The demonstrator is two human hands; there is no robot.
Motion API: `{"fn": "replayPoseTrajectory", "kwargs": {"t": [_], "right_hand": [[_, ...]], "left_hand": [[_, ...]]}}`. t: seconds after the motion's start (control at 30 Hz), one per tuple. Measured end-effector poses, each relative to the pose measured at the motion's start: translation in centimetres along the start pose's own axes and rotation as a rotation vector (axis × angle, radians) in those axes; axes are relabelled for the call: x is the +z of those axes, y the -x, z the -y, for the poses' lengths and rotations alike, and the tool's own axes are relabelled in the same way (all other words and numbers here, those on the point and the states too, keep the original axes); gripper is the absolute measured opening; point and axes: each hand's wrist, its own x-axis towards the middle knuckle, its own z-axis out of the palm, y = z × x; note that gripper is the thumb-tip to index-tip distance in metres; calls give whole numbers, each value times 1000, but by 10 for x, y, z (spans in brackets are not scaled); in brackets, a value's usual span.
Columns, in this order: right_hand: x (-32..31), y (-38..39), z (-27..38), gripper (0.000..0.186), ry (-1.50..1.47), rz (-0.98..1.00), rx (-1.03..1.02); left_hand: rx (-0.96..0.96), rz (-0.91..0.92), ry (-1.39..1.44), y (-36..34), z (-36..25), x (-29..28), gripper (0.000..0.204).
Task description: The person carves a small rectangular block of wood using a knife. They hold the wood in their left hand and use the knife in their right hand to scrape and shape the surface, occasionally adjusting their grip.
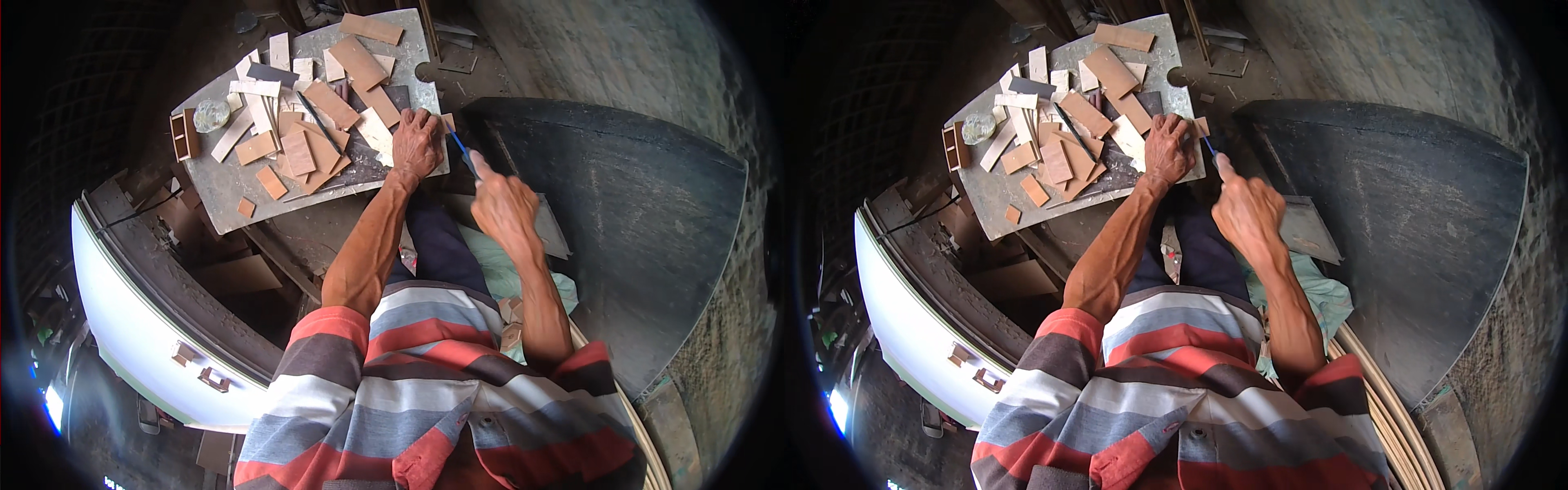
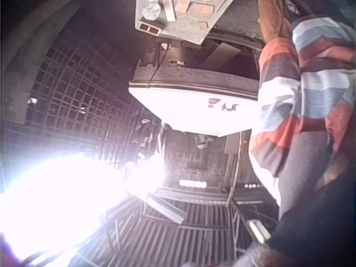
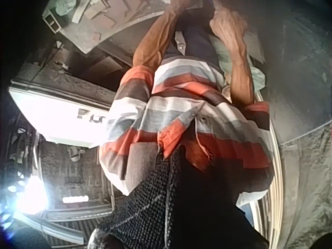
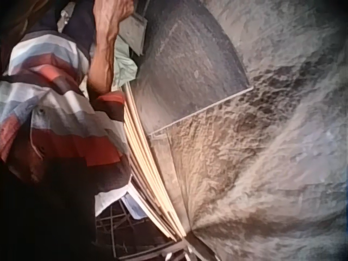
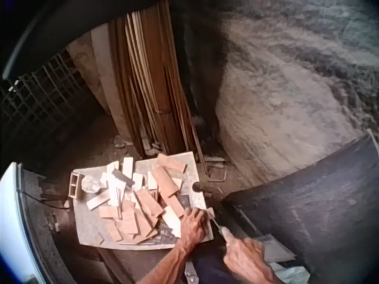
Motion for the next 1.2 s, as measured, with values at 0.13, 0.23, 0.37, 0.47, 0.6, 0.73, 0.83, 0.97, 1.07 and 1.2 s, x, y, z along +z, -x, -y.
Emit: {"fn": "replayPoseTrajectory", "kwargs": {"t": [0.13,0.23,0.37,0.47,0.6,0.73,0.83,0.97,1.07,1.2], "right_hand": [[27,-22,-2,49,-13,-24,25],[25,-26,-3,48,-6,-50,-15],[1,5,2,49,25,-18,-26],[42,-28,-8,50,11,-112,-45],[7,-12,-2,47,-16,-24,-36],[11,-11,3,46,-7,-32,13],[35,-38,-5,47,-24,-96,-26],[10,-18,-3,48,-15,-80,-66],[-6,4,2,49,3,-20,-9],[31,-31,-7,48,-47,-88,-20]], "left_hand": [[30,12,-18,-5,-5,-3,29],[21,24,-21,-3,-3,-2,29],[0,10,-30,-2,-1,0,29],[18,24,-27,-7,-4,-1,30],[12,11,-34,-5,0,0,32],[-1,44,-33,-4,-7,-5,33],[-1,49,-21,-5,-6,-3,33],[-7,31,-25,-4,0,-1,33],[-15,27,-30,-3,-1,-3,33],[-5,34,-23,-5,-5,-3,35]]}}
